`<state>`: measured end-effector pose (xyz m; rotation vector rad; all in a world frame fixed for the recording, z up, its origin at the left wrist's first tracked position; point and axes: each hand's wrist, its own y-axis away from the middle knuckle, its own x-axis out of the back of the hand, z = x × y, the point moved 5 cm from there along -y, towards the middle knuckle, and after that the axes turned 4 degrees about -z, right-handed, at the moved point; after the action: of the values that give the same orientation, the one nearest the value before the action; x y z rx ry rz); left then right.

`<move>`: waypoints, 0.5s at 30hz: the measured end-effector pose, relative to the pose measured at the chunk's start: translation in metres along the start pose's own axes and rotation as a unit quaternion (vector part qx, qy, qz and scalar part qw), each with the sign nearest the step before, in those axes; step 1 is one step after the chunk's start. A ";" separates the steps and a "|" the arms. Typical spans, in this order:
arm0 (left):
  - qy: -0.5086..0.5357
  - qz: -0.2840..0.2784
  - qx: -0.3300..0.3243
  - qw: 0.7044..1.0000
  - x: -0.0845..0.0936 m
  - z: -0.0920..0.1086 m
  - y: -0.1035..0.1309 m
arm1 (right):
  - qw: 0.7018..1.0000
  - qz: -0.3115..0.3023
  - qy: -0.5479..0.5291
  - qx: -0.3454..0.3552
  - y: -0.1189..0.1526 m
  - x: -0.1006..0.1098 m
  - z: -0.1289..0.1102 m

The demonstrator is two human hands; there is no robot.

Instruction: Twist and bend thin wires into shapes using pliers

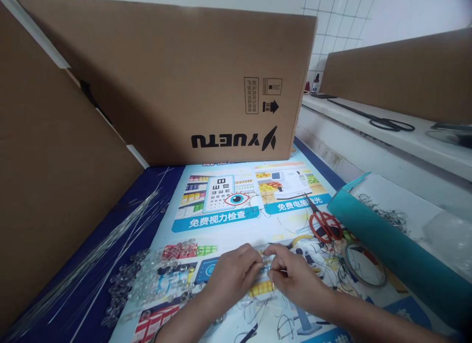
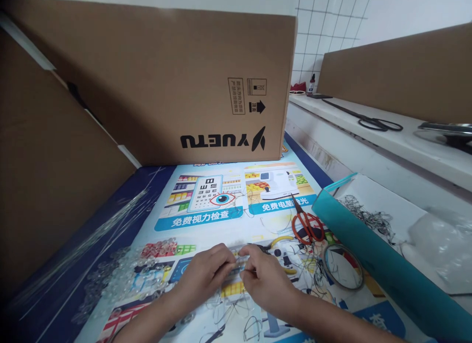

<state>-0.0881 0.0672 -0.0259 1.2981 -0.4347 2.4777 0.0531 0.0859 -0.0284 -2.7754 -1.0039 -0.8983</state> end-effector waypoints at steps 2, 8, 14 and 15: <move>0.002 0.002 -0.003 1.000 -0.001 0.001 0.001 | 1.000 0.012 0.014 0.007 -0.001 0.001 -0.001; -0.002 0.001 0.004 1.000 -0.003 0.000 0.002 | 0.999 0.028 0.034 -0.001 -0.004 0.001 0.002; -0.014 -0.005 0.002 1.000 -0.002 0.004 0.001 | 0.995 0.055 0.078 -0.002 -0.005 -0.001 0.008; -0.017 -0.008 0.001 1.000 -0.002 0.004 0.001 | 0.994 0.058 0.087 -0.002 -0.005 -0.001 0.008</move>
<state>-0.0847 0.0643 -0.0253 1.3419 -0.4280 2.4478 0.0534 0.0905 -0.0362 -2.6692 -0.8054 -1.1024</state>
